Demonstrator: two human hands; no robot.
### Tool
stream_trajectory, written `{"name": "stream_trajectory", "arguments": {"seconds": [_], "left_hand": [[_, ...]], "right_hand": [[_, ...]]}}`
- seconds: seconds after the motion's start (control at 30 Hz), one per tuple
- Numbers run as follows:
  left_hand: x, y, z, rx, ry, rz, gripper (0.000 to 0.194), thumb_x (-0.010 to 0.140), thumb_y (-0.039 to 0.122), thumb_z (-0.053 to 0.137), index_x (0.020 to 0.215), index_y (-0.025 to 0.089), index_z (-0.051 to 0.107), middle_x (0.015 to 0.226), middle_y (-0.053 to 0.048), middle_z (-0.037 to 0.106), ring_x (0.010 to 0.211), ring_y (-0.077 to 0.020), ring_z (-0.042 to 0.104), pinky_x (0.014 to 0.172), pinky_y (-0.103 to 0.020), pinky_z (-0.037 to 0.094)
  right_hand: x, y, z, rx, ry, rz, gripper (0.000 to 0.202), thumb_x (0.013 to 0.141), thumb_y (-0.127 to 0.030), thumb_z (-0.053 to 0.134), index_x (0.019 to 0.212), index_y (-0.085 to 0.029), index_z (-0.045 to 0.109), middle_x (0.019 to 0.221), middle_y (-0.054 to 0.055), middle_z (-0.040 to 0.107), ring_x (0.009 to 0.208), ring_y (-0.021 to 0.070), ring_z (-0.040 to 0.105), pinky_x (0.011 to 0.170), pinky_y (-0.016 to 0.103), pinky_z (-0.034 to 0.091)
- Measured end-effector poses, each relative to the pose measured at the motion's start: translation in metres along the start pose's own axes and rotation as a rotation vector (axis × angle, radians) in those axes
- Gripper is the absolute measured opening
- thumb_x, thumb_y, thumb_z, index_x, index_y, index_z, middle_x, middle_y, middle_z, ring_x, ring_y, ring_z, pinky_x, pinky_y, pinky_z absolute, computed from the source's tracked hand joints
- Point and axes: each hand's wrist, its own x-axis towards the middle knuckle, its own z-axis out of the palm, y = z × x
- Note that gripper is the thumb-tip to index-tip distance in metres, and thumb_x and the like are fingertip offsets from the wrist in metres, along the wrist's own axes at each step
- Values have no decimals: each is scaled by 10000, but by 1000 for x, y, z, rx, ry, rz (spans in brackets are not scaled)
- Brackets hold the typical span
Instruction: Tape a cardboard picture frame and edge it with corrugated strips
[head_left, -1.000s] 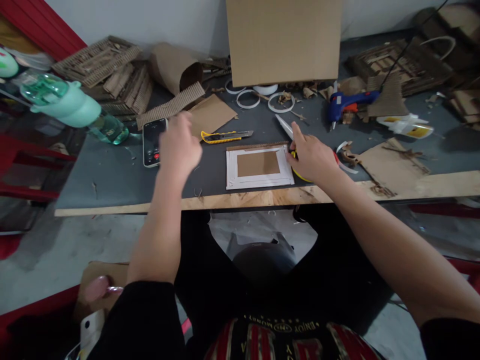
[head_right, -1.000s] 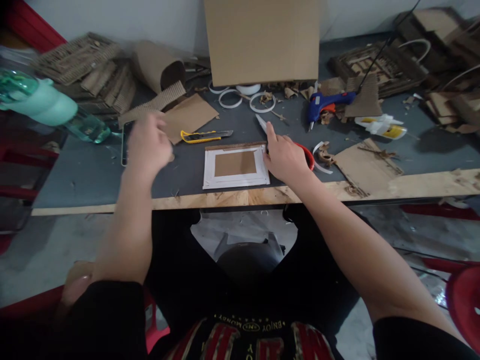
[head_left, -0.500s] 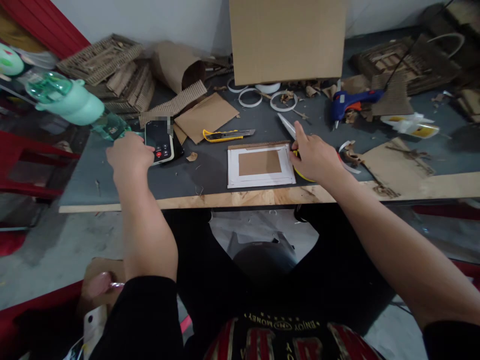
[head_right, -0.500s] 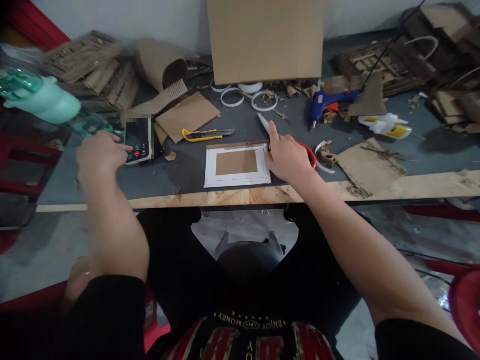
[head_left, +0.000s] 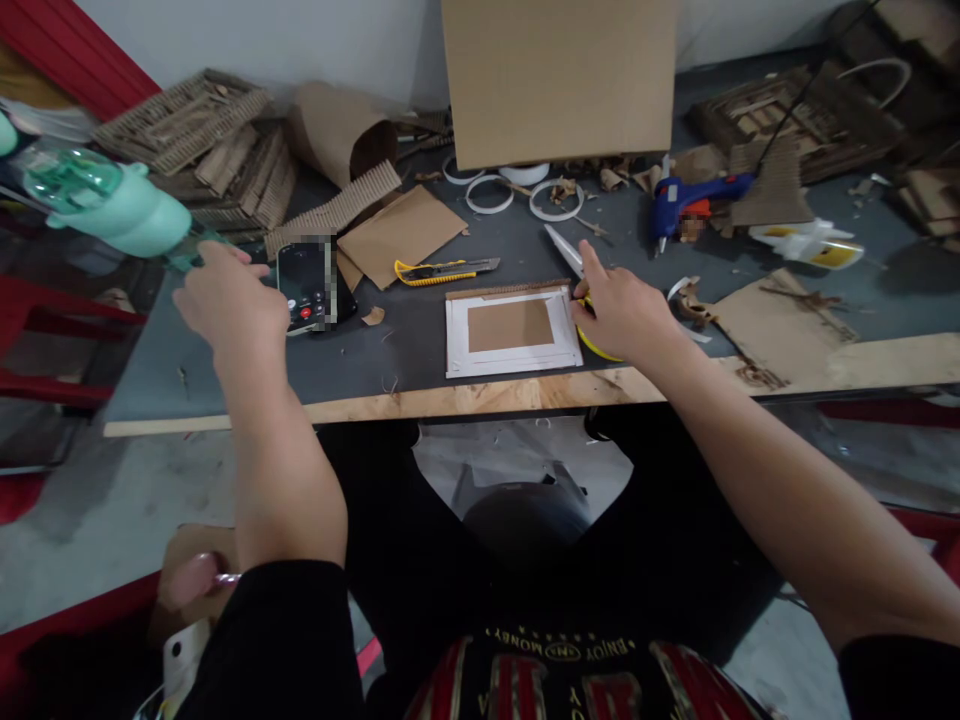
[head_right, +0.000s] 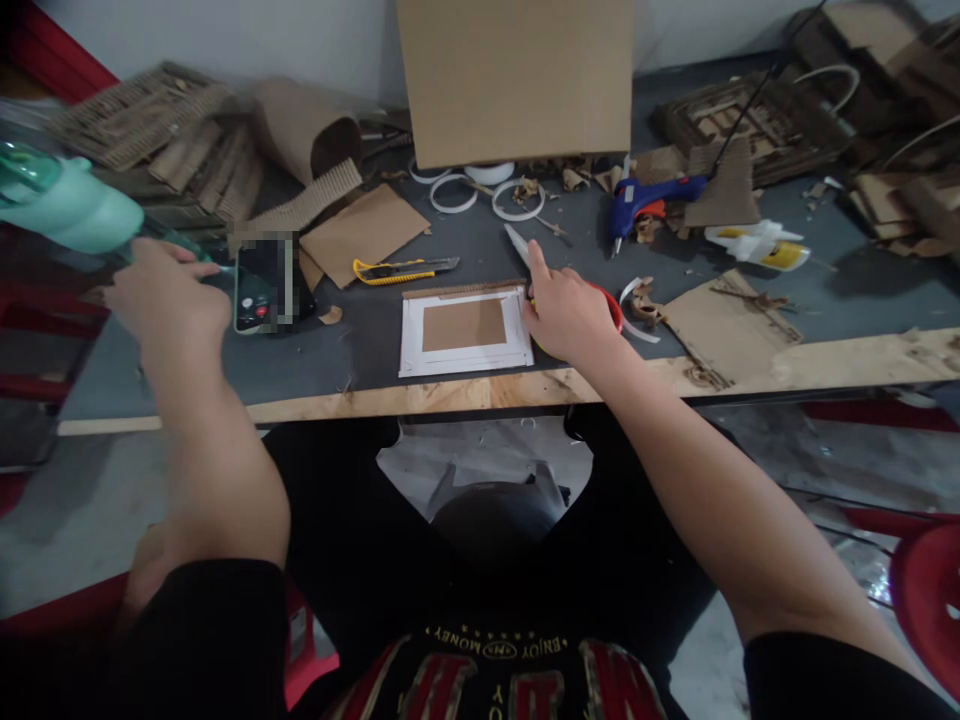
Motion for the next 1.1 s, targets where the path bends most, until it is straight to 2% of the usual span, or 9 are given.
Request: {"name": "stream_trajectory", "arguments": {"seconds": [0.03, 0.07, 0.13, 0.2, 0.3, 0.43, 0.7, 0.8, 1.1], "left_hand": [[-5, 13, 0, -1, 3, -80, 519, 907, 26, 509, 1420, 71, 571, 1363, -197, 792, 1395, -431, 662, 1177, -692, 486], [-12, 28, 1, -65, -32, -33, 528, 917, 24, 517, 1434, 104, 588, 1344, -137, 816, 1370, -377, 691, 1168, -598, 529], [-28, 61, 10, -240, -192, 228, 447, 980, 81, 521, 1406, 167, 624, 1337, -66, 829, 1185, -255, 771, 1114, -436, 569], [-41, 88, 28, -317, -297, 407, 370, 982, 136, 595, 1338, 212, 662, 1285, -51, 840, 1131, -223, 775, 1096, -384, 573], [-51, 106, 56, -291, -335, 623, 430, 943, 277, 782, 1358, 211, 690, 1417, -120, 771, 1359, -305, 689, 1198, -450, 528], [-45, 98, 70, -268, -370, 714, 379, 952, 289, 816, 1312, 181, 765, 1415, -148, 760, 1323, -325, 710, 1179, -482, 544], [-32, 89, 73, -320, -420, 789, 344, 947, 242, 839, 1286, 194, 809, 1307, -112, 813, 1058, -255, 780, 1043, -435, 600], [-33, 90, 75, -320, -417, 799, 341, 957, 220, 828, 1294, 172, 803, 1304, -122, 815, 1089, -256, 783, 1050, -424, 596], [-41, 95, 75, -269, -396, 762, 386, 1013, 281, 753, 1382, 171, 730, 1428, -140, 766, 1238, -283, 746, 1139, -465, 566]], "right_hand": [[0, -1, -1, 2, -2, -4, 821, 985, -298, 485, 1769, -108, 331, 1243, 215, 785, 1127, 375, 694, 851, 492, 599], [-1, -3, -3, -2, -7, -6, 802, 994, -292, 478, 1764, -110, 347, 1266, 218, 778, 1149, 379, 694, 872, 500, 598], [-1, -7, -6, -19, -25, -5, 755, 1014, -277, 459, 1744, -101, 388, 1312, 231, 763, 1193, 397, 689, 905, 522, 596], [-2, -11, -8, -33, -39, -6, 712, 1032, -263, 441, 1722, -91, 426, 1329, 237, 759, 1231, 412, 680, 918, 538, 597], [-1, -16, -8, -46, -33, -60, 627, 1047, -239, 431, 1644, -89, 551, 1363, 230, 753, 1284, 404, 662, 998, 546, 588], [0, -16, -4, -79, -22, -129, 524, 1062, -240, 442, 1487, -92, 711, 1372, 225, 748, 1287, 388, 659, 1088, 541, 564], [0, -14, -2, -80, -19, -112, 581, 1072, -266, 444, 1604, -104, 612, 1402, 228, 734, 1312, 409, 631, 1012, 537, 587], [-1, -15, -3, -84, -15, -104, 635, 1077, -285, 436, 1688, -133, 514, 1396, 232, 731, 1300, 421, 628, 940, 527, 601], [3, -5, 1, -54, 1, -158, 560, 1068, -204, 406, 1549, -162, 688, 1327, 200, 754, 1252, 378, 662, 991, 537, 590]]}}
